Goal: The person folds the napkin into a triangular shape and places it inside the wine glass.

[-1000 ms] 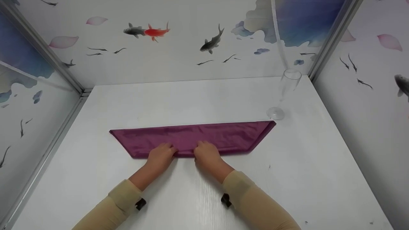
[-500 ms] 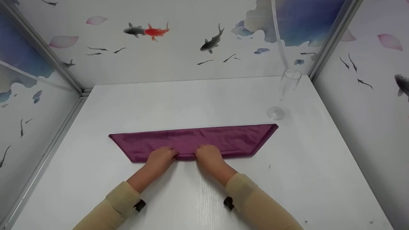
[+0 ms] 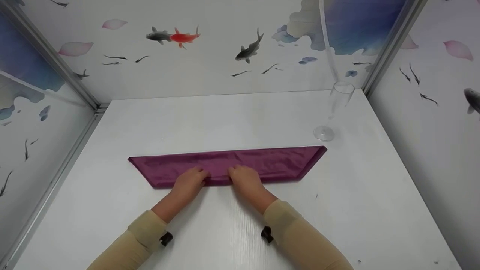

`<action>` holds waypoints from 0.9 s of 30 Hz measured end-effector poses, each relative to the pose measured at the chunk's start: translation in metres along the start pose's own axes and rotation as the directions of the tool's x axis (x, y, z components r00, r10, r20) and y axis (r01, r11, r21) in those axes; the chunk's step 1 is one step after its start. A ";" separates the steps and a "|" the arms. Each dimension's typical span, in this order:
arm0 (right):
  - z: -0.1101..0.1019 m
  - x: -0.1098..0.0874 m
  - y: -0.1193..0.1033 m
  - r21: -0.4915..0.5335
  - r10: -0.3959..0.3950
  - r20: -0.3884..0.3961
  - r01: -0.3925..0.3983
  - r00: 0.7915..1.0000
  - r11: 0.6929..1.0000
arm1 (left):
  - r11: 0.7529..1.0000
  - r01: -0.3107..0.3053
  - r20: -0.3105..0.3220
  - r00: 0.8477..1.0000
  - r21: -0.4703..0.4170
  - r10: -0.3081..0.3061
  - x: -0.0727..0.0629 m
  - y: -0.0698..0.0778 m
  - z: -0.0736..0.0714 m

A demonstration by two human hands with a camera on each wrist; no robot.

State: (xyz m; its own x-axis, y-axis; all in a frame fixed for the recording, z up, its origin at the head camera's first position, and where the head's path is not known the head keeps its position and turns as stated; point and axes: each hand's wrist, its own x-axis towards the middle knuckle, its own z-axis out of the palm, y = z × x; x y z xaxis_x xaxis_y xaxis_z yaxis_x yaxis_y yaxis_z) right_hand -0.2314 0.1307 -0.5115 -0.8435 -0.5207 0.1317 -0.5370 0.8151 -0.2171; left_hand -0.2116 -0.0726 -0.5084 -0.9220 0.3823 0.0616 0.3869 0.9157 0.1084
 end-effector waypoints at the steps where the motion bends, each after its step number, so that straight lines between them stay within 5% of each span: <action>1: 0.000 0.001 0.001 0.001 -0.007 -0.011 0.007 1.000 1.000 | 1.000 0.003 -0.004 1.000 0.021 -0.003 0.001 0.000 0.000; 5: 0.002 0.001 0.003 -0.035 -0.060 -0.046 0.058 0.997 0.998 | 0.993 0.022 -0.002 1.000 0.113 -0.022 0.002 0.001 0.000; 11: 0.001 -0.003 0.004 -0.112 -0.121 -0.011 0.119 0.993 0.987 | 0.981 0.034 0.082 0.995 0.192 -0.050 -0.001 0.002 -0.002; 19: -0.005 -0.009 0.001 -0.144 -0.099 0.076 0.109 0.992 0.984 | 0.990 0.024 0.124 0.991 0.139 -0.041 -0.009 0.001 -0.007; 27: -0.002 -0.020 0.003 -0.131 -0.121 -0.032 0.116 0.992 0.985 | 0.995 -0.018 0.112 0.994 0.099 0.007 -0.017 0.002 -0.011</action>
State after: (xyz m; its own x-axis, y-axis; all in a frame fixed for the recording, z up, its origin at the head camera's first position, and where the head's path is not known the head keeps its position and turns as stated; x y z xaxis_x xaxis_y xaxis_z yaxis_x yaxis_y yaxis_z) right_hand -0.2163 0.1438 -0.5128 -0.7723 -0.6069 0.1878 -0.6270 0.7757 -0.0718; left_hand -0.1954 -0.0786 -0.4988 -0.9150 0.4004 -0.0493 0.4005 0.9163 0.0081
